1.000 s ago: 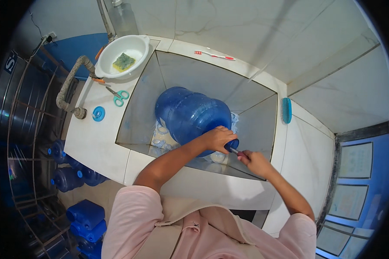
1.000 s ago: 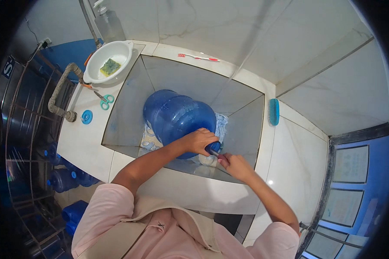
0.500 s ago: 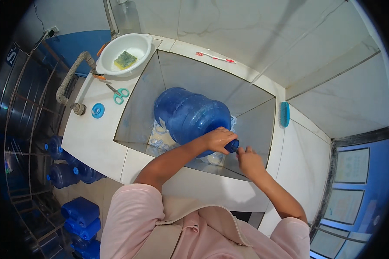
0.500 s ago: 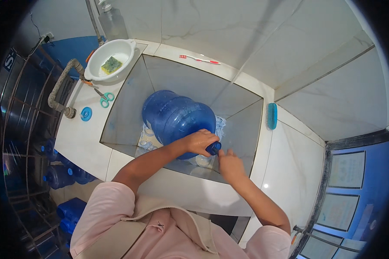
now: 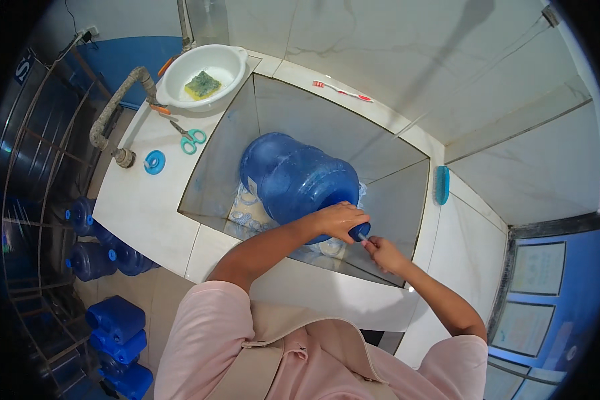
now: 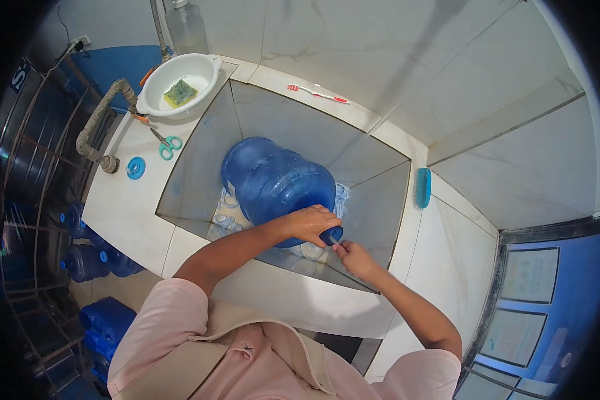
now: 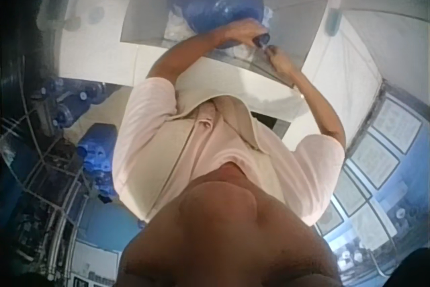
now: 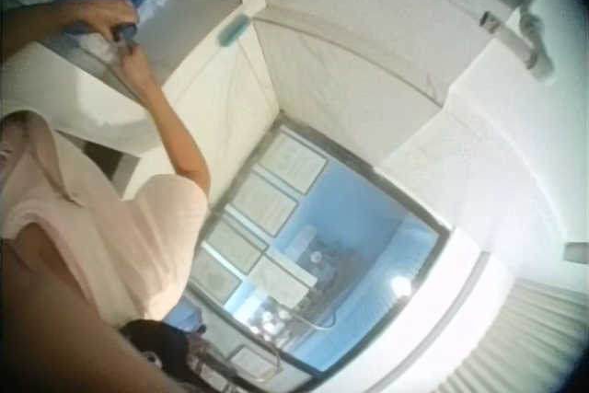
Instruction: The person cleans a large blue water bottle by scrubbing the outside with a sponge, using a long brush to scrub the inside, and rinsing it under a stream of water in a sink.
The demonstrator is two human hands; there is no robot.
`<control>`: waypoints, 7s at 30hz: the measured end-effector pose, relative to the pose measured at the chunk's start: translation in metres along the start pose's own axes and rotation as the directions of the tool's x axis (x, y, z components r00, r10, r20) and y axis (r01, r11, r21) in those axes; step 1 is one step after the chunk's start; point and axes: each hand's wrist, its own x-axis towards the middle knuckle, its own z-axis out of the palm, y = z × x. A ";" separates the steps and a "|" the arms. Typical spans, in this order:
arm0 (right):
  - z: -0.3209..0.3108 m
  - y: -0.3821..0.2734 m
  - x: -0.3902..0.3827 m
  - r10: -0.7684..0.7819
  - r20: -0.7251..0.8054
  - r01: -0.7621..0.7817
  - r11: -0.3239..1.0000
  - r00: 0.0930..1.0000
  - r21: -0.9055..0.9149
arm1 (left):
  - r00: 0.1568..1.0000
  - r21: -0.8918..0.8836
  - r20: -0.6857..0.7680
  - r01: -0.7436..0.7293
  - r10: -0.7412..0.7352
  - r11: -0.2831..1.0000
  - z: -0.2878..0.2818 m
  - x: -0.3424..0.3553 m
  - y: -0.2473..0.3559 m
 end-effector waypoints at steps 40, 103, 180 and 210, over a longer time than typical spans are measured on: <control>-0.023 0.022 -0.137 0.456 0.448 -0.638 0.506 0.769 0.580 | 0.976 -0.095 0.218 0.042 -0.020 0.995 0.003 0.020 -0.001; -0.035 0.016 -0.204 0.493 0.437 -0.648 0.432 0.752 0.628 | 1.000 -0.007 -0.006 0.010 -0.010 1.000 0.002 0.007 -0.004; -0.040 -0.033 -0.001 -0.165 0.098 0.191 0.876 0.981 -0.443 | 0.997 -0.134 0.038 0.076 -0.071 0.988 -0.018 0.008 0.019; -0.022 -0.068 -0.019 0.069 -0.098 -0.104 0.898 0.993 -0.428 | 1.000 -0.103 -0.013 0.026 -0.027 0.994 -0.014 0.003 -0.003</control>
